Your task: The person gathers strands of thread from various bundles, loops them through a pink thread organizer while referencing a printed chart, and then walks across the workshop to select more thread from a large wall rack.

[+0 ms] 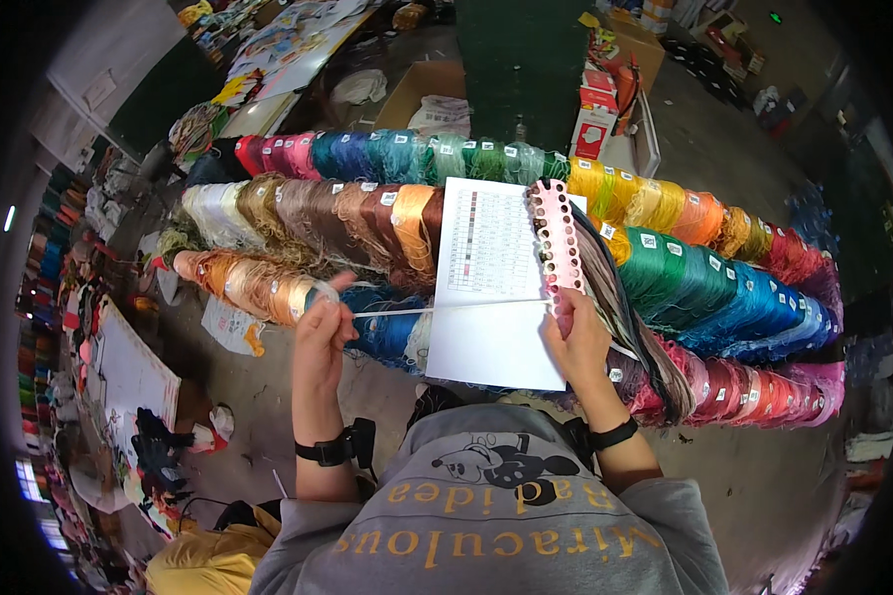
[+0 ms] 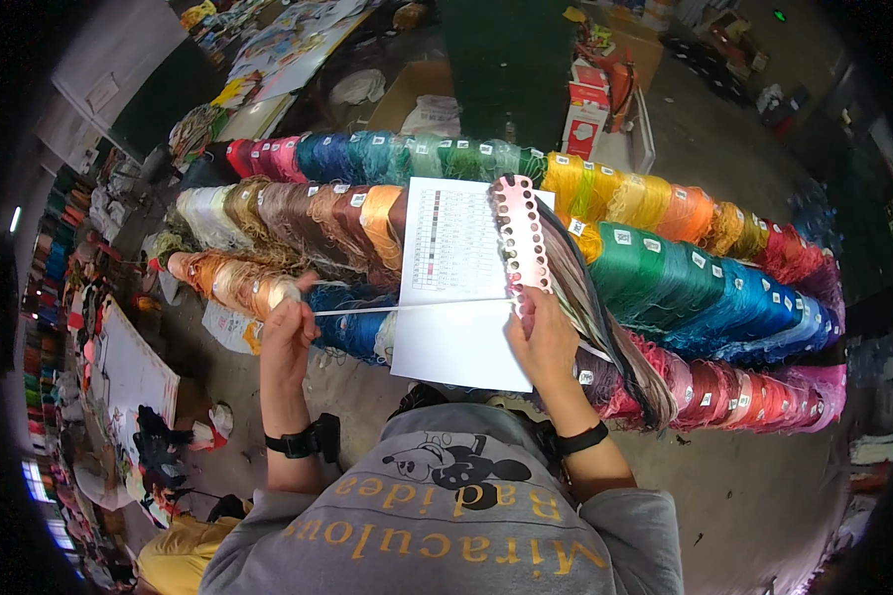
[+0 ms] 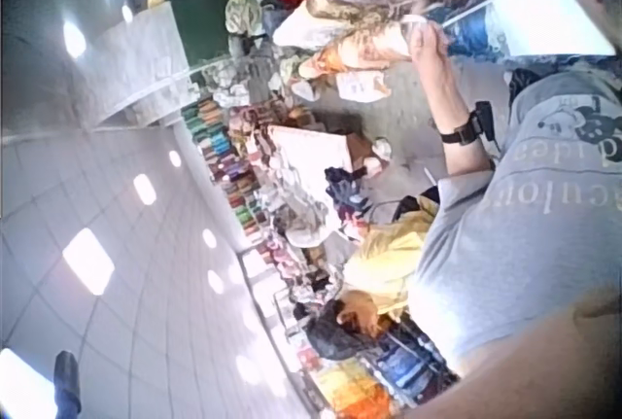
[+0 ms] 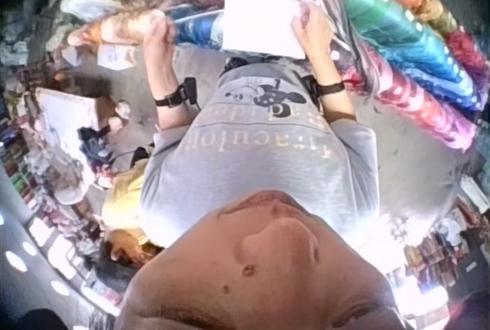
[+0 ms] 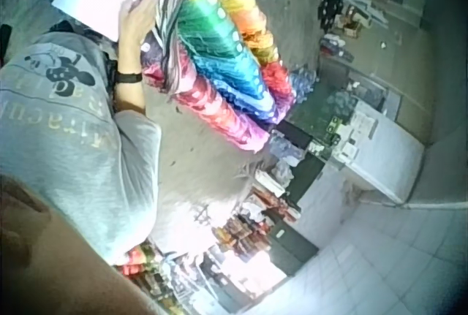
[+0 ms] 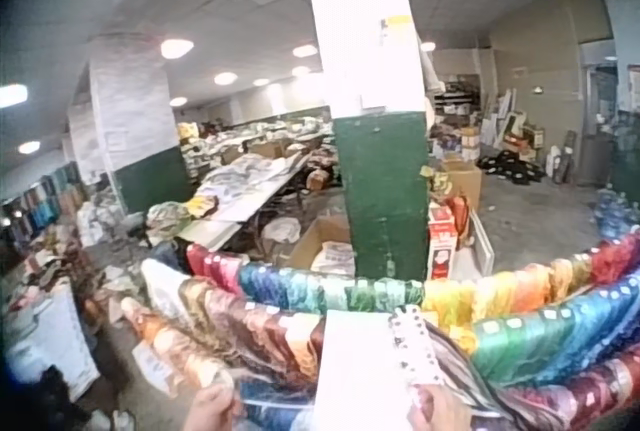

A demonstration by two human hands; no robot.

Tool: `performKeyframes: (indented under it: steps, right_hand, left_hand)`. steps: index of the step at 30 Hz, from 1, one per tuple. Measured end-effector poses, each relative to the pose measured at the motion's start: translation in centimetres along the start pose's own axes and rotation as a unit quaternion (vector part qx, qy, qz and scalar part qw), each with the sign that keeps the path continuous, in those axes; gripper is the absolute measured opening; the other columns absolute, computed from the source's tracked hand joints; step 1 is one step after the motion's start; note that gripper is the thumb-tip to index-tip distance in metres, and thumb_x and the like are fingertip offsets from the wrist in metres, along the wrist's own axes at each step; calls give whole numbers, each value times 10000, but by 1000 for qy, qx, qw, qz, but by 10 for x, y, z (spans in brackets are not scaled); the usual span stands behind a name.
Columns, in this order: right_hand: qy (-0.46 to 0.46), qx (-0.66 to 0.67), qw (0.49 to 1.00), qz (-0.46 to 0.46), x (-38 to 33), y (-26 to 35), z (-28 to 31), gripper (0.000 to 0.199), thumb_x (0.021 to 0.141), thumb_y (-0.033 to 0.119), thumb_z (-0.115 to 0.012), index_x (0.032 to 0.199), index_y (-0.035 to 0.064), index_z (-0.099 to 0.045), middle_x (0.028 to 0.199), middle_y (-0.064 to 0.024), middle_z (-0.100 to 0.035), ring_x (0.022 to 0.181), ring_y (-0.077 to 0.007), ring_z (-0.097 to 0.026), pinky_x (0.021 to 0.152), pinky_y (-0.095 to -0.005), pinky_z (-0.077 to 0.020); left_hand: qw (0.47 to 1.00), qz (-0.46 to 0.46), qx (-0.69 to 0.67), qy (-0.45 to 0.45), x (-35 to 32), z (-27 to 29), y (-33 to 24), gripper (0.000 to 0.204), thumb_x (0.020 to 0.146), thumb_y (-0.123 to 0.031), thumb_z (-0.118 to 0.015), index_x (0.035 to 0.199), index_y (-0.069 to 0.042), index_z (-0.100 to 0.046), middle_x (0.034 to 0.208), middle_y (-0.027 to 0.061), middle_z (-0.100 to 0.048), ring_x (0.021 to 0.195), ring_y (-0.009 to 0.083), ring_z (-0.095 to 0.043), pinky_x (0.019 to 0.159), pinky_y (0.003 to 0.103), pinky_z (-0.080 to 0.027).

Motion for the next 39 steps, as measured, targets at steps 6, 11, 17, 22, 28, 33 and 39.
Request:
performKeyframes:
  steps: [6,11,17,22,28,33,39]
  right_hand:
    - [84,69,991,-76,-5,-8,3,390,774,96,-671,1132,44,-528,902,-87,-580,724,-183,-583,628,-274,-462]
    - [21,51,998,-5,-13,3,26,476,758,147,-680,1192,56,-508,1031,-140,-556,933,-292,-535,815,-372,-420]
    - [49,-89,995,-4,-24,12,14,611,713,116,-673,1278,70,-443,1248,-175,-438,1163,-361,-410,965,-464,-322]
    - [-8,12,1000,3,-15,11,41,575,701,30,-632,1252,60,-471,1222,-175,-454,1146,-356,-436,980,-442,-347]
    - [-284,270,909,-144,-14,-43,189,429,825,55,-632,1233,17,-506,1160,-87,-565,1027,-178,-551,918,-306,-425]
    - [-494,-143,858,-2,-84,-44,373,329,848,64,-597,1155,-38,-538,1177,-160,-567,1081,-234,-562,904,-310,-495]
    - [-460,-325,825,57,-74,15,341,314,875,68,-549,1153,-78,-552,1243,-174,-552,1145,-237,-536,963,-340,-438]
  left_hand:
    - [915,50,397,-47,14,27,19,272,940,-244,-518,958,-7,-651,864,53,-653,533,84,-531,489,233,-437]
    - [926,-33,376,12,18,-30,31,240,910,-201,-563,986,15,-635,766,58,-641,527,114,-557,496,253,-449]
    - [923,44,367,105,21,-82,82,221,857,-172,-622,965,21,-613,724,95,-642,524,128,-558,488,270,-436]
    - [912,14,390,125,29,-80,92,170,853,-139,-625,853,25,-581,644,71,-606,516,108,-535,473,268,-412]
    - [937,32,328,114,25,-77,85,137,841,-98,-632,815,24,-574,619,65,-578,523,85,-506,484,265,-402]
    - [947,-28,307,91,30,-76,85,142,833,-96,-641,810,28,-576,661,72,-591,589,103,-522,550,269,-427]
    - [971,-5,176,160,44,-109,77,108,864,-82,-609,846,20,-578,691,34,-599,591,88,-546,535,226,-428]
Point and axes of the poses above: each hand's wrist, its own x-axis towards the middle knuckle, its own z-axis out of the back of the hand, y = z × x, the point moved 7 cm from there along x, towards the middle knuckle
